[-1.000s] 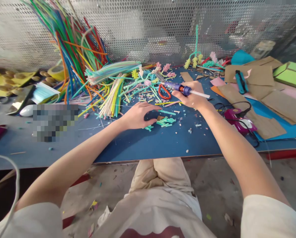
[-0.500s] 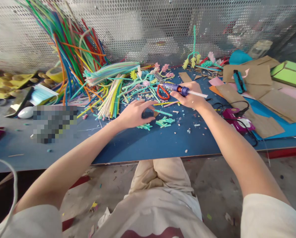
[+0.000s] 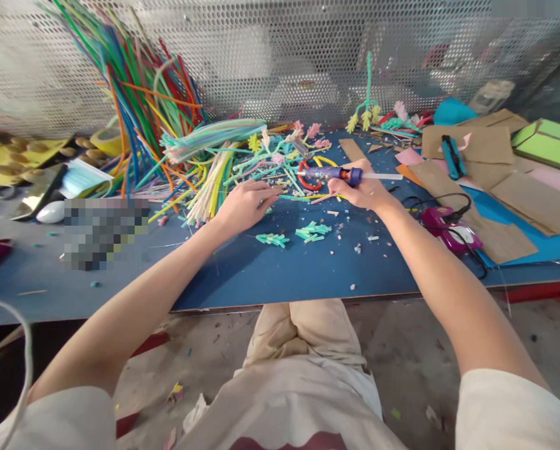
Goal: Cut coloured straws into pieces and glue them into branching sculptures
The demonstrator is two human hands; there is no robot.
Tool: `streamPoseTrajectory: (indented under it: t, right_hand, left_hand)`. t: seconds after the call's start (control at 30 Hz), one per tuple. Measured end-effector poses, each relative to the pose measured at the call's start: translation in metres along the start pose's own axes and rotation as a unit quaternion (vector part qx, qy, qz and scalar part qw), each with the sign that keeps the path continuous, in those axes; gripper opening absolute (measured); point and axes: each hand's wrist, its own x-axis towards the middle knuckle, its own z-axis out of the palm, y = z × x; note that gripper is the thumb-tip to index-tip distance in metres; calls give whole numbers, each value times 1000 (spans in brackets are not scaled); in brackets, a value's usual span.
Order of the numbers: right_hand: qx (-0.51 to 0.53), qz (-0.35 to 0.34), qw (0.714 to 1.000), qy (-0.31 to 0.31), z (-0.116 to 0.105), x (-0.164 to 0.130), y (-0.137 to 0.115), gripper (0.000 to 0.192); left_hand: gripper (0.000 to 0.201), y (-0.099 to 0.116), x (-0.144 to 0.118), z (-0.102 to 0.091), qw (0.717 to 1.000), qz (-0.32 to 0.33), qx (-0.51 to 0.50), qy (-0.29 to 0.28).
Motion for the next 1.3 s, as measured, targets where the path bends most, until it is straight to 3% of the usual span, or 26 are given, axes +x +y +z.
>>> streamPoseTrajectory:
  t: [0.1, 0.2, 0.4, 0.63, 1.03, 1.3]
  right_hand:
    - [73, -1, 996, -53, -1, 0, -6, 61]
    - [66, 4, 993, -95, 0, 1, -5, 60]
    - [21, 18, 994, -108, 8, 4, 4, 56]
    - [101, 54, 974, -193, 22, 4, 20, 56]
    - [64, 42, 977, -199, 26, 5, 34, 56]
    - [62, 47, 978, -196, 27, 4, 28, 56]
  left_hand:
    - [38, 2, 0, 1, 1000, -8, 8, -3]
    - [32, 6, -1, 1, 1000, -21, 1, 10]
    - [23, 9, -2, 5, 999, 12, -49, -3]
    - [20, 7, -2, 10, 990, 4, -137, -12]
    - [19, 5, -1, 15, 988, 3, -152, 7]
    - [19, 5, -1, 15, 988, 1, -152, 12]
